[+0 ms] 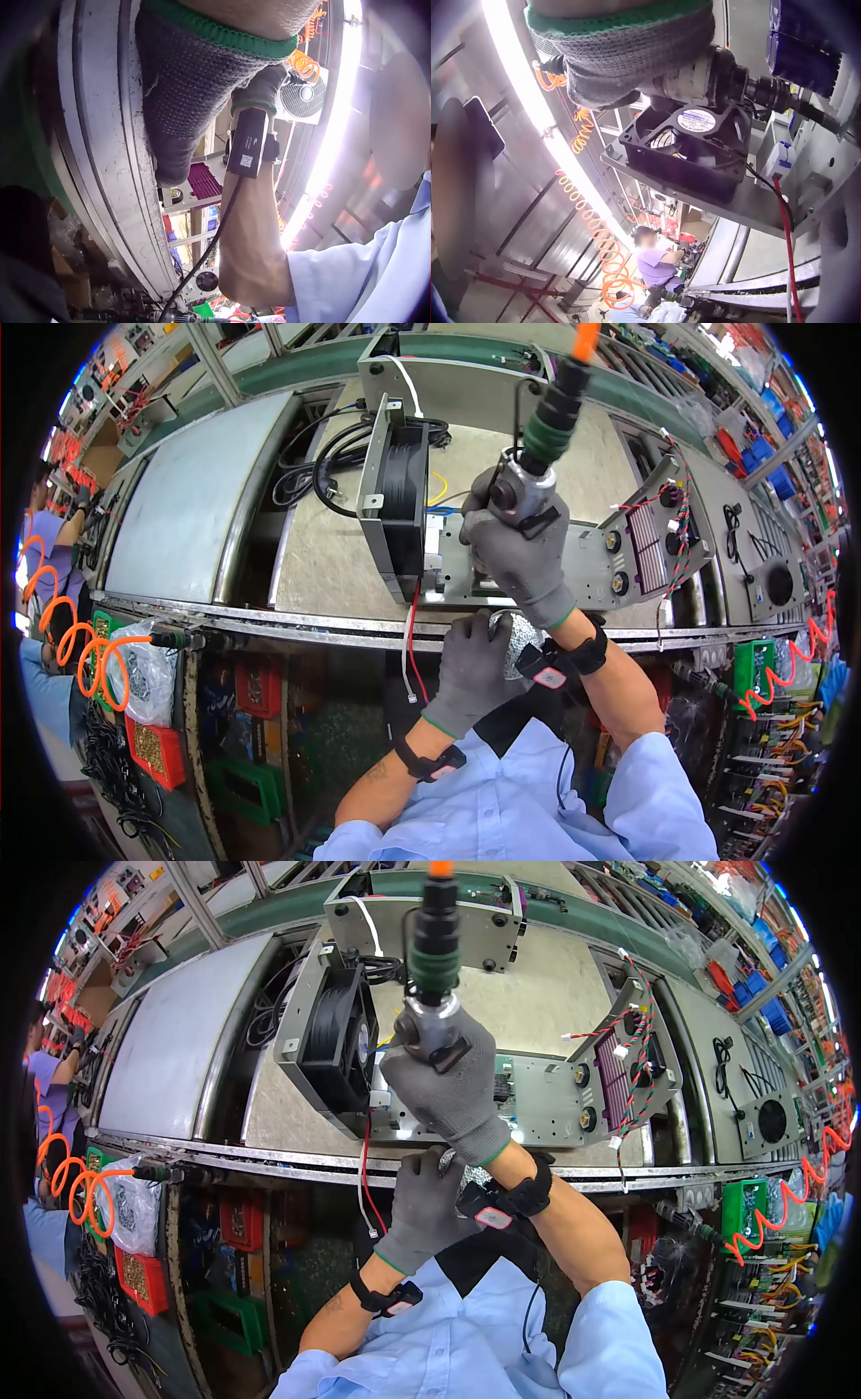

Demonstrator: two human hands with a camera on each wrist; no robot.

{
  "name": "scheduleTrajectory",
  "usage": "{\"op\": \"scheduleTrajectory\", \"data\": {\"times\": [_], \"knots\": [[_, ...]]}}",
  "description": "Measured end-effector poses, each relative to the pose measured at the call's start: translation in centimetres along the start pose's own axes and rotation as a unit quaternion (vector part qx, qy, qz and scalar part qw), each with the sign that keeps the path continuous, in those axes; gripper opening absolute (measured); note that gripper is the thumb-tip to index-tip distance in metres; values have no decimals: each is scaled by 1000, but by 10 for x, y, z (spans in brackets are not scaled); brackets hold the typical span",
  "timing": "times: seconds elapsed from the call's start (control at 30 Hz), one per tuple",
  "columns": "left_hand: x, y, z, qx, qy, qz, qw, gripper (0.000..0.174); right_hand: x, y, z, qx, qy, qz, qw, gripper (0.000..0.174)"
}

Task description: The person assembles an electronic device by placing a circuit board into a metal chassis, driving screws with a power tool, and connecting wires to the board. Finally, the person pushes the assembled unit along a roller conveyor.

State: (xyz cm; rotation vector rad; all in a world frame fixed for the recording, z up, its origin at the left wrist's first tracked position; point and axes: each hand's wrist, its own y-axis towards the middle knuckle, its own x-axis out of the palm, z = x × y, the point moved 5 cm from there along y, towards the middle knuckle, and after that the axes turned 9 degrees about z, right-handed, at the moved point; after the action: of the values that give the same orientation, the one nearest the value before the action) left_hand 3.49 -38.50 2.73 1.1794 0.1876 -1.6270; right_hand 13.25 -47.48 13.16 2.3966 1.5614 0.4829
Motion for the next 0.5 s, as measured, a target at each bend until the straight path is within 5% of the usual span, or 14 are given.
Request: {"op": "scheduleTrajectory", "data": {"times": [0.5], "knots": [[0,-6,4,29,6,36,999,84,0,3,7,-44,-19,-22,999,19]]}}
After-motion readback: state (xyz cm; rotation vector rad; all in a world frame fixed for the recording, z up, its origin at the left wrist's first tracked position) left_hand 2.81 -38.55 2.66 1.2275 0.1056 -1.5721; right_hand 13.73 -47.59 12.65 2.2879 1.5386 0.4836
